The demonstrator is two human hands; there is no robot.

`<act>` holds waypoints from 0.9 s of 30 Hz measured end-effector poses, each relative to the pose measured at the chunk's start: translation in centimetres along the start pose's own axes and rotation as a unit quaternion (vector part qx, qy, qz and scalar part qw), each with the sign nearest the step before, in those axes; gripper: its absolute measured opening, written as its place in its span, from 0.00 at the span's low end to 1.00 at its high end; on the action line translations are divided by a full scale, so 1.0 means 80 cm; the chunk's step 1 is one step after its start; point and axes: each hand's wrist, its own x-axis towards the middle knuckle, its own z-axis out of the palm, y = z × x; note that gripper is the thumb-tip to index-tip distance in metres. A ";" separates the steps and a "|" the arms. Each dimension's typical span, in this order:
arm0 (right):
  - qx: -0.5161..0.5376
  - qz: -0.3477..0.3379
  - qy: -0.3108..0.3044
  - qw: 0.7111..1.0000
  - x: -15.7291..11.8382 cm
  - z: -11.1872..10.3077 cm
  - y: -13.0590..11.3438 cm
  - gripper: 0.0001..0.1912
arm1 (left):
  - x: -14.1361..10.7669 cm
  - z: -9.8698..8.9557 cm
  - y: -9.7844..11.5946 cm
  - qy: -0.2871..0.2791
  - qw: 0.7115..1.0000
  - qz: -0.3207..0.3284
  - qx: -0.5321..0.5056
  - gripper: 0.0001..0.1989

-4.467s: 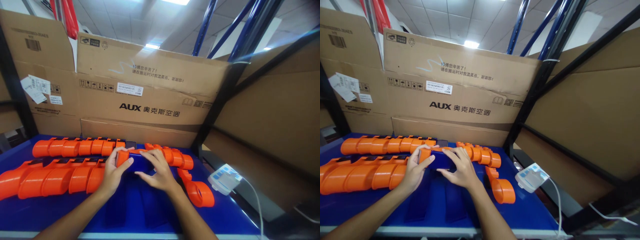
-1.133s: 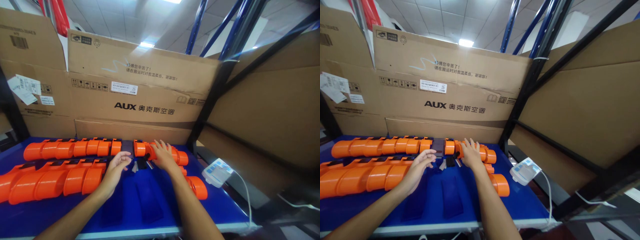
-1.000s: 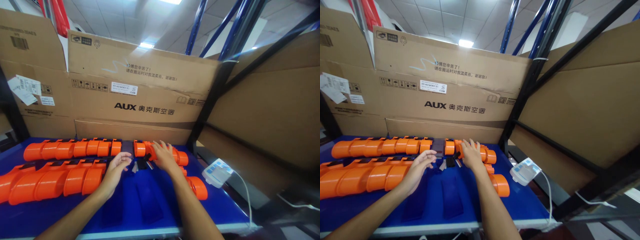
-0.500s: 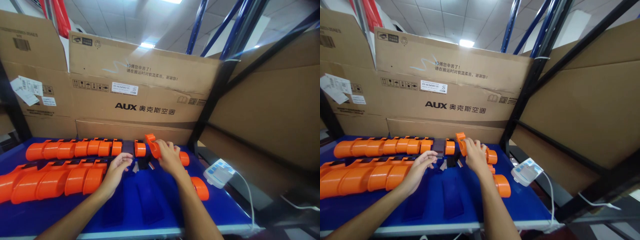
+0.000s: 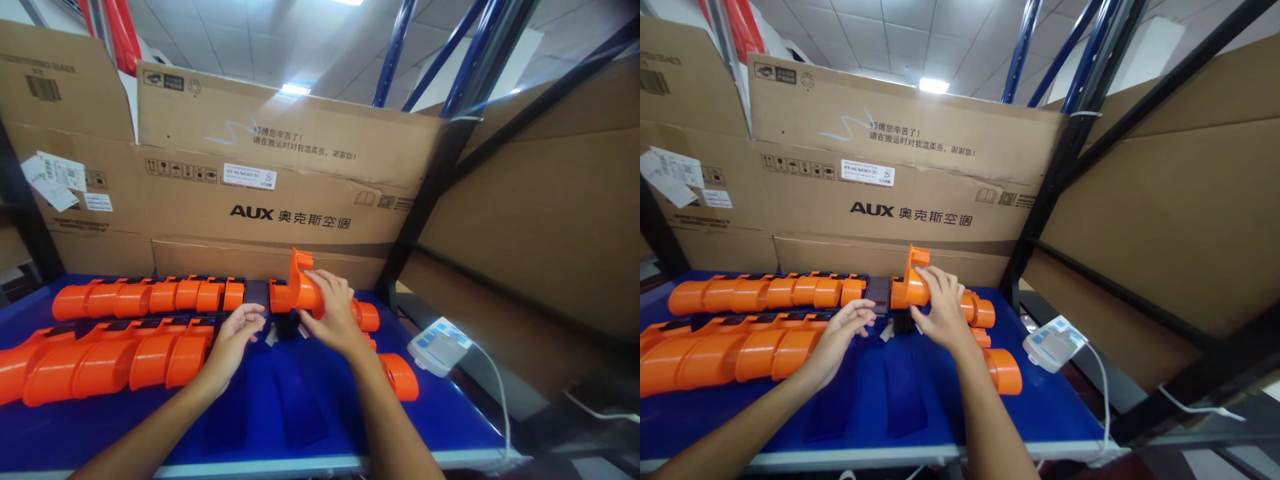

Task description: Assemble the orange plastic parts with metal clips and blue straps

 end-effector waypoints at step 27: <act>0.036 -0.058 -0.151 0.986 -0.010 0.028 -0.051 0.17 | -0.011 0.004 0.032 0.109 0.956 -0.111 -0.248 0.19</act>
